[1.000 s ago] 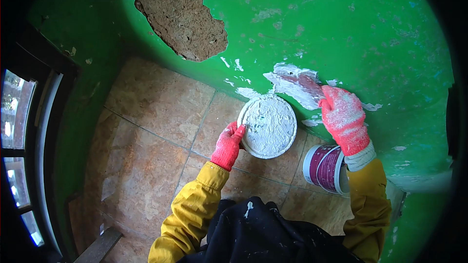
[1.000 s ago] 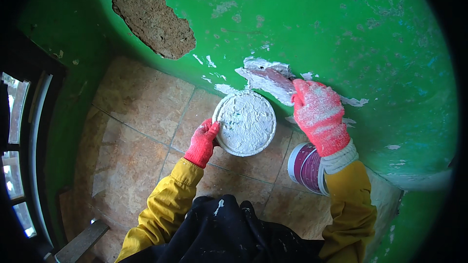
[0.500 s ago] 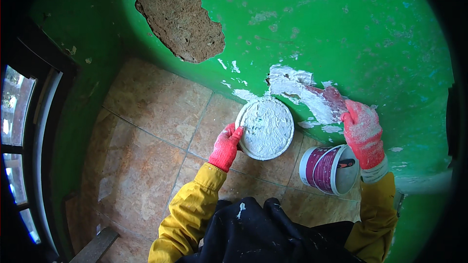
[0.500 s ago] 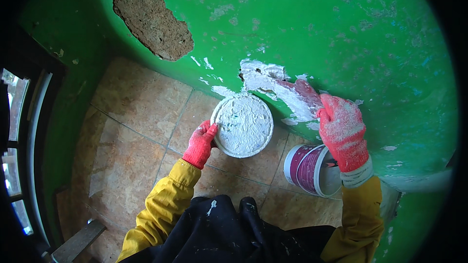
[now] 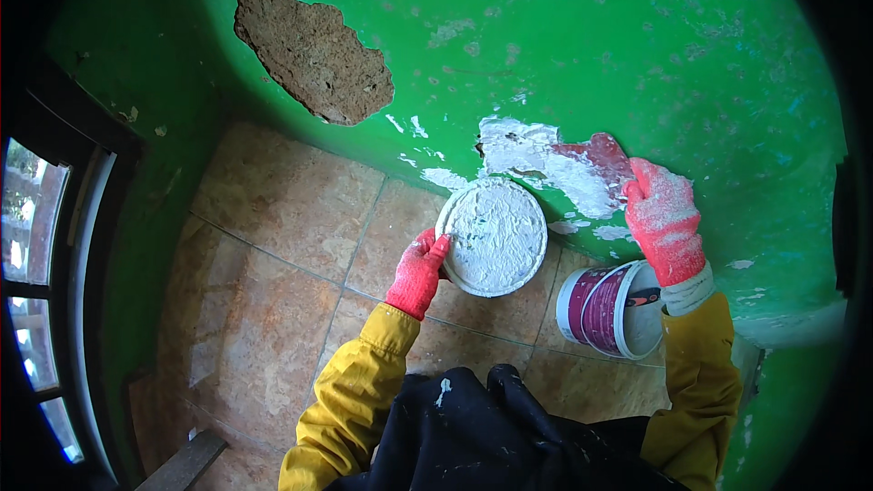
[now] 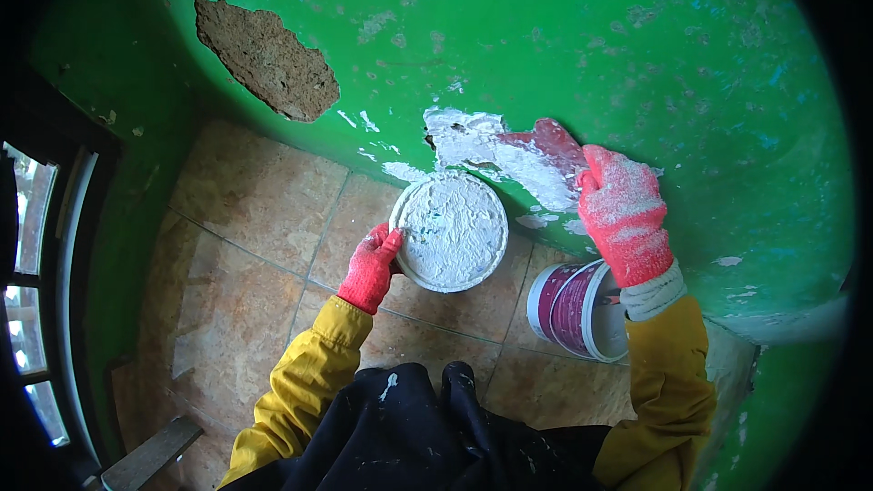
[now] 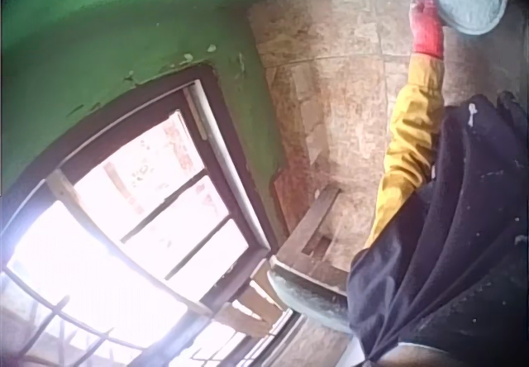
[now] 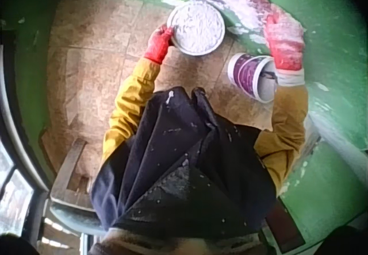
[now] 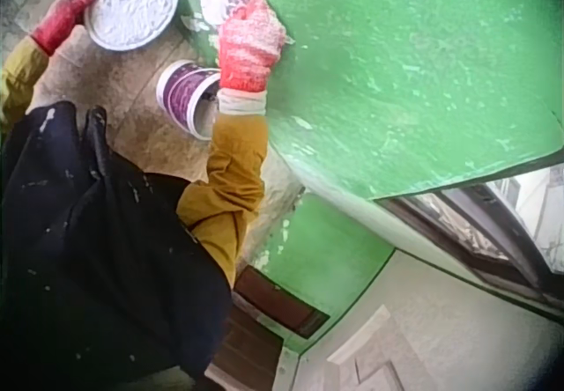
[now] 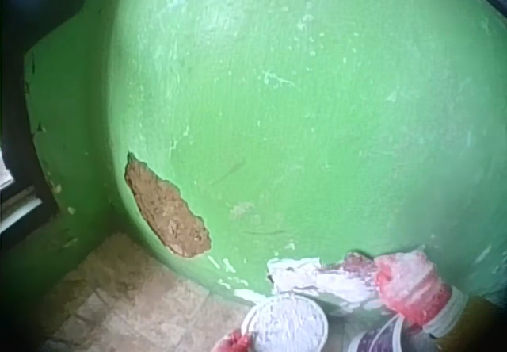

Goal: The person applies plaster to a wall with a putty knife, scoops additional plaster from a bucket onto a tray using a putty knife, and spreads the plaster across damaged sections of the wall.

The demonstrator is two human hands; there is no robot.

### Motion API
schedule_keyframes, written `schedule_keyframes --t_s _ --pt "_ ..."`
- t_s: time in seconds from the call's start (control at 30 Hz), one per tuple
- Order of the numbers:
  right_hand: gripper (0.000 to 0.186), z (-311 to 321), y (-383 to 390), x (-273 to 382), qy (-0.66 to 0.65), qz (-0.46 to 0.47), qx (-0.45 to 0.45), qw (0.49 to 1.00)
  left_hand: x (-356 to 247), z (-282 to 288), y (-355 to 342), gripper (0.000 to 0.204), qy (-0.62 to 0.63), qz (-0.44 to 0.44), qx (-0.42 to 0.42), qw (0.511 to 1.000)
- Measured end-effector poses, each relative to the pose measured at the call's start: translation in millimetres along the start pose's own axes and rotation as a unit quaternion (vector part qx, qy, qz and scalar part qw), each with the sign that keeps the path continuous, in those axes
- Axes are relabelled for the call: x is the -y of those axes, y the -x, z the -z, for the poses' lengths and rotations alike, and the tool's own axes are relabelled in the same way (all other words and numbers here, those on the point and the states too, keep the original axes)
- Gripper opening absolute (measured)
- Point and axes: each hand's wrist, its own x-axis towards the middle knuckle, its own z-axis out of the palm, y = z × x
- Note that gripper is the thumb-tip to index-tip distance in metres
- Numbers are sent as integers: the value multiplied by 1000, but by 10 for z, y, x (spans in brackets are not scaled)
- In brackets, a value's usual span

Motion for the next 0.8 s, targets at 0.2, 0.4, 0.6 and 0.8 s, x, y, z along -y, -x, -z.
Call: schedule_keyframes --t_s 0.2,0.4,0.6,0.8 --pt "23 270 270 -129 -41 48 -10 998 59 -6 21 34 -20 16 10 1000" --pt "21 193 133 59 -116 87 -46 988 66 -105 21 29 -11 4 8 1000" --pt "25 110 -14 140 -26 7 46 999 39 -152 52 28 -7 0 3 1000" --pt "15 98 168 -22 -65 41 -32 997 2 -71 56 27 -20 -5 -5 1000"
